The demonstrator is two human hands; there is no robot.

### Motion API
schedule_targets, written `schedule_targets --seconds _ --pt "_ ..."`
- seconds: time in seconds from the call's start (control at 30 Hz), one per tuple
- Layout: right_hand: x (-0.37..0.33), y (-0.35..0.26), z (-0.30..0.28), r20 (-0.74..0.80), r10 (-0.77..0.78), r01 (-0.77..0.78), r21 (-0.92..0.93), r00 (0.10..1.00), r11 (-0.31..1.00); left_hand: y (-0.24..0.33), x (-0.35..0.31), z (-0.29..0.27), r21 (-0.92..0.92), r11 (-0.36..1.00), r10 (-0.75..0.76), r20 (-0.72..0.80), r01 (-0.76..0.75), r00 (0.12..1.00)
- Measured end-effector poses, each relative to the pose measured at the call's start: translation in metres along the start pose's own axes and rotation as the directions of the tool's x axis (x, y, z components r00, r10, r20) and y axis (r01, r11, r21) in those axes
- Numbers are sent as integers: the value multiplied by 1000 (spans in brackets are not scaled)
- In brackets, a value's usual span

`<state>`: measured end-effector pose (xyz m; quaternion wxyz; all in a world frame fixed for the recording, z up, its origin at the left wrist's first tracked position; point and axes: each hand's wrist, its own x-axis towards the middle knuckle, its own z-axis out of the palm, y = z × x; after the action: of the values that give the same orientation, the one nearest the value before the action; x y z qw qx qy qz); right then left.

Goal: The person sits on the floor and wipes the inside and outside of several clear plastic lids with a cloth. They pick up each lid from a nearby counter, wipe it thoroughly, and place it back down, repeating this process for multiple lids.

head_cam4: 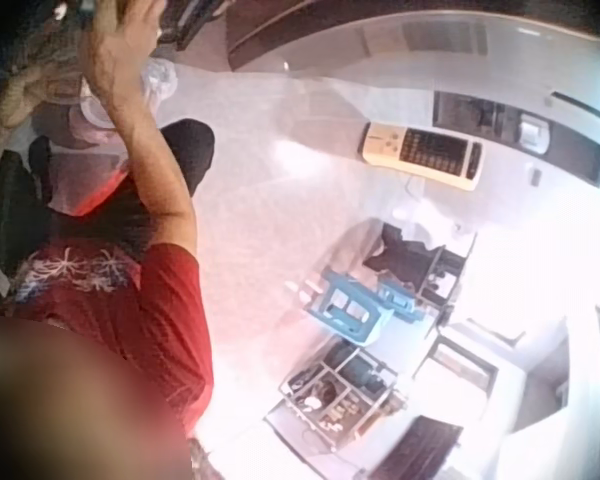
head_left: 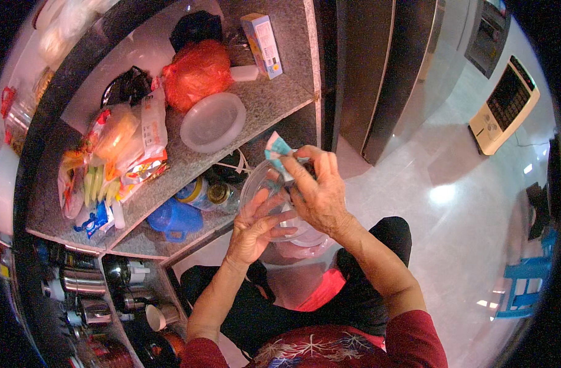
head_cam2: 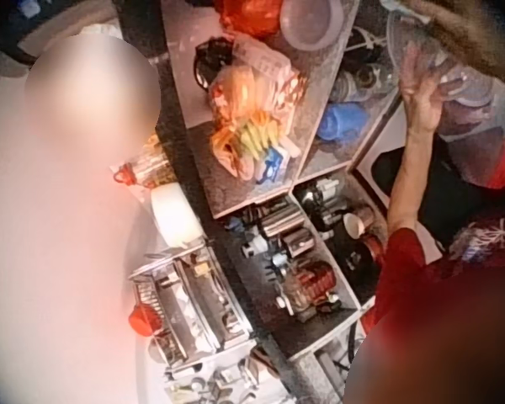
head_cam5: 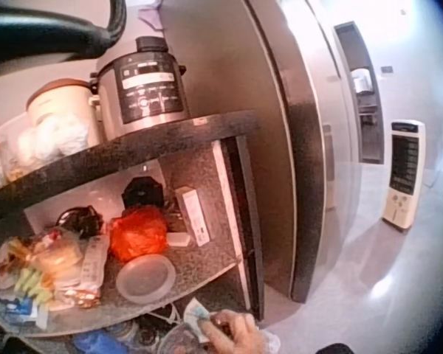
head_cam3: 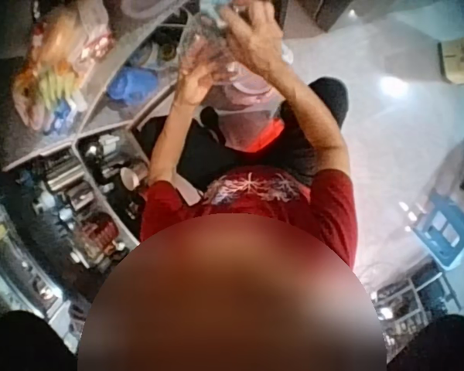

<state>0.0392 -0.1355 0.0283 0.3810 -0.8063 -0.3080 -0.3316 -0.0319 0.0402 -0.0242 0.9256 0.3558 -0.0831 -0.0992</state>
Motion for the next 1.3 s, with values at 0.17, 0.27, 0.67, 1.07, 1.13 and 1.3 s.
schedule_targets --seconds 0.17,0.27,0.67,1.07,1.13,1.3 --pt "-8 14 -4 -41 153 -152 26 987 988 5 2 4 87 995 40 11 -41 999" --pt "-14 20 -1 -35 211 -210 34 977 977 -1 4 2 82 997 5 0 -5 1000" --pt "-27 -23 17 218 -266 280 -31 939 960 -18 -2 -24 612 790 151 -119 -47 981" --pt "-23 -11 14 209 -101 111 -36 973 993 -4 12 5 141 988 -34 -146 54 989" --pt "-32 -21 18 263 -184 213 -84 947 973 -1 17 14 100 994 -11 -275 40 961" --pt "-49 -19 18 376 -287 280 74 881 957 12 16 4 -7 999 35 -221 -37 975"
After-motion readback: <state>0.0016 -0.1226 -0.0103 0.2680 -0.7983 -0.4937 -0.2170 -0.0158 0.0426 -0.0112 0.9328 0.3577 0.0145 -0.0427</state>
